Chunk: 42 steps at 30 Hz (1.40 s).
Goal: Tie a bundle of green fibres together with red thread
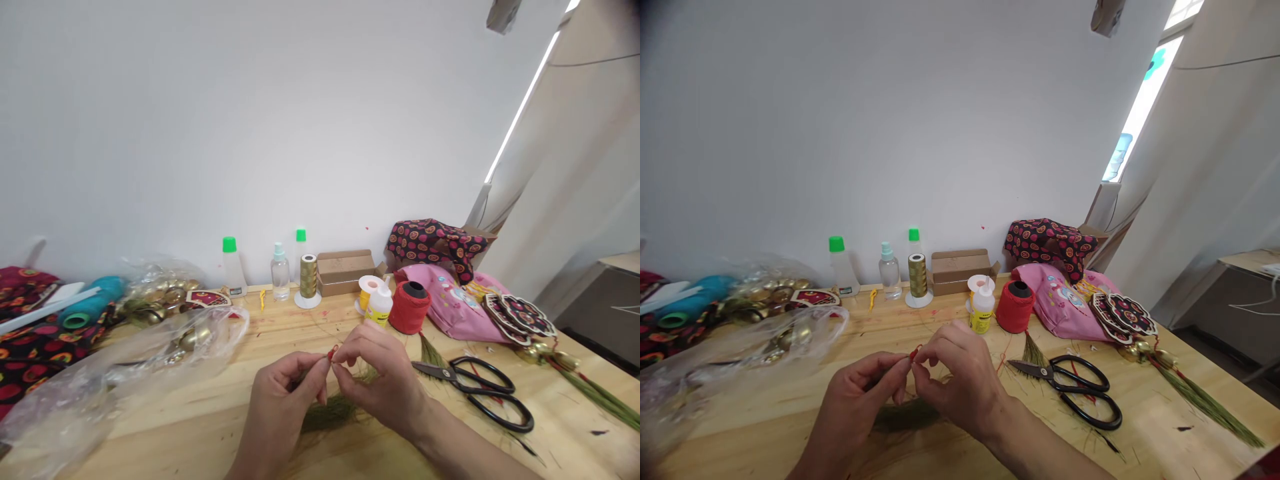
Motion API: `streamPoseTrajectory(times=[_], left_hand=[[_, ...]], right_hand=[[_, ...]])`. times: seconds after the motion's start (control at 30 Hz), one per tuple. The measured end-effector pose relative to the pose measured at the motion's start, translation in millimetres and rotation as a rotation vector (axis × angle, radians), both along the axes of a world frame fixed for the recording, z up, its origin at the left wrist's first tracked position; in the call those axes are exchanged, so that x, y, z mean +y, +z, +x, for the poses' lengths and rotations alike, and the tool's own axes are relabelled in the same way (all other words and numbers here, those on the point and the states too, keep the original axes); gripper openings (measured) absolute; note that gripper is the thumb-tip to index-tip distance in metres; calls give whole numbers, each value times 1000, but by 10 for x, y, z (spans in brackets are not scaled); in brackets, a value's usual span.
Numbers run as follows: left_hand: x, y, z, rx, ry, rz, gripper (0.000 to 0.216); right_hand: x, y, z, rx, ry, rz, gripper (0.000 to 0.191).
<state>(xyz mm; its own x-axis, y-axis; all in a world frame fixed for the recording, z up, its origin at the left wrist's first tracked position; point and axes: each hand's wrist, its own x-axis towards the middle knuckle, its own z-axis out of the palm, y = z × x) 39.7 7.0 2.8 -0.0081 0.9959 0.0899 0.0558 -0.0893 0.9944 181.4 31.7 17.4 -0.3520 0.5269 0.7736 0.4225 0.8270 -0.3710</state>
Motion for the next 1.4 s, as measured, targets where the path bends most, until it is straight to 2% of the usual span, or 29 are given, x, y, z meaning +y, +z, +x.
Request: streamPoseTrajectory(times=[0.27, 0.53, 0.73, 1.0, 1.17, 1.3, 1.4], left_hand=[[31, 2, 9, -62, -26, -39, 16], [21, -38, 4, 4, 20, -10, 16], [-2, -25, 16, 102, 41, 2, 21], [-24, 18, 40, 130, 24, -10, 24], [-38, -12, 31, 163, 14, -6, 24], [-35, -23, 24, 141, 0, -1, 24], [-7, -13, 18, 46, -20, -26, 22]], right_hand=[[-5, 36, 27, -62, -32, 143, 9], [-9, 18, 19, -121, -76, 147, 6], [-24, 37, -1, -160, -119, 166, 12], [22, -25, 9, -233, -160, 213, 16], [36, -30, 29, -207, -62, 143, 12], [20, 17, 35, -147, 5, 21, 10], [2, 75, 56, -87, 57, -102, 7]])
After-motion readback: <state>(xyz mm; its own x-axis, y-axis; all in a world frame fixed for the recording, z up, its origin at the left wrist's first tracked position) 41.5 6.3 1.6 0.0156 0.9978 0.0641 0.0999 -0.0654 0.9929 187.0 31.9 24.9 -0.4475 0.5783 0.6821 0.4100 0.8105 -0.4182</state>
